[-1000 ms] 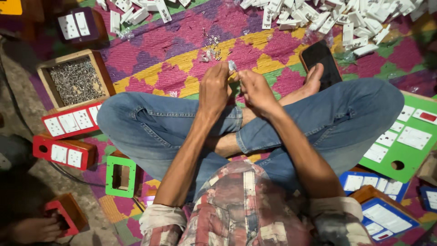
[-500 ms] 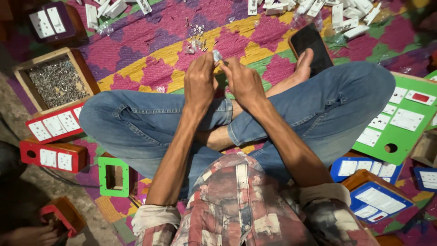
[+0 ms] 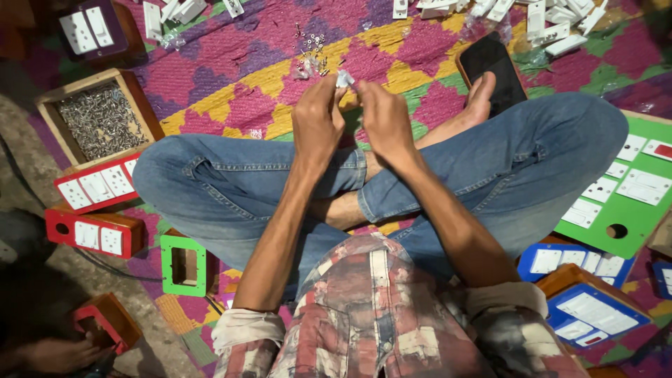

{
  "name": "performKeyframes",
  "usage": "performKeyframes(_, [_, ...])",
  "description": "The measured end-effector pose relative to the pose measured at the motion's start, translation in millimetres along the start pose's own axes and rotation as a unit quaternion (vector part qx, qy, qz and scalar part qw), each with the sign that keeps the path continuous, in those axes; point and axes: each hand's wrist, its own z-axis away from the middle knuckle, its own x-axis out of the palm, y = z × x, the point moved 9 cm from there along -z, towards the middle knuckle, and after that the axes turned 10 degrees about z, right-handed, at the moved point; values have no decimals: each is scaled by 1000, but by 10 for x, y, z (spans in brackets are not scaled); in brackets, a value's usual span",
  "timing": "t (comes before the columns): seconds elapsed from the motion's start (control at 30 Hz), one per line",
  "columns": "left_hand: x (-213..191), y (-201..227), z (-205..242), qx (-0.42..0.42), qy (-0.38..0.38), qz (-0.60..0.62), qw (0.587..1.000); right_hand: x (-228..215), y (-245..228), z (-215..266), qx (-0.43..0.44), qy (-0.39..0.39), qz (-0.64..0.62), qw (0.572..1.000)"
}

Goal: The person sits cross-legged on a mat and assembles white electrical switch modules using a screwdriver. They pick up individual modules, insert screws, and tighten them, then place the finished units into a pile. A box of screws and several assembled switch frames are visible nearby.

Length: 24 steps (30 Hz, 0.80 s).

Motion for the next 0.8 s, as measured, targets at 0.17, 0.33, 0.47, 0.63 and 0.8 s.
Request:
performKeyframes(0.17, [57,-215,-32,-79,28,31,996,220,345,21,183,-86,-132,970])
performKeyframes(0.33, [115,-410,0,-163,10,74,984,358,431,138,269,-109,-266,919])
performKeyframes(0.47, [91,-443,19,-173,1,76,982,382,408,172,289,-127,-314,895])
performKeyframes(0.63, [121,-360,-4,-110,-6,64,992,405,436,210,318,-142,-366,863])
performKeyframes(0.8, [122,-198,-55,-78,7,27,997,454,372,172,308,-150,-375,861])
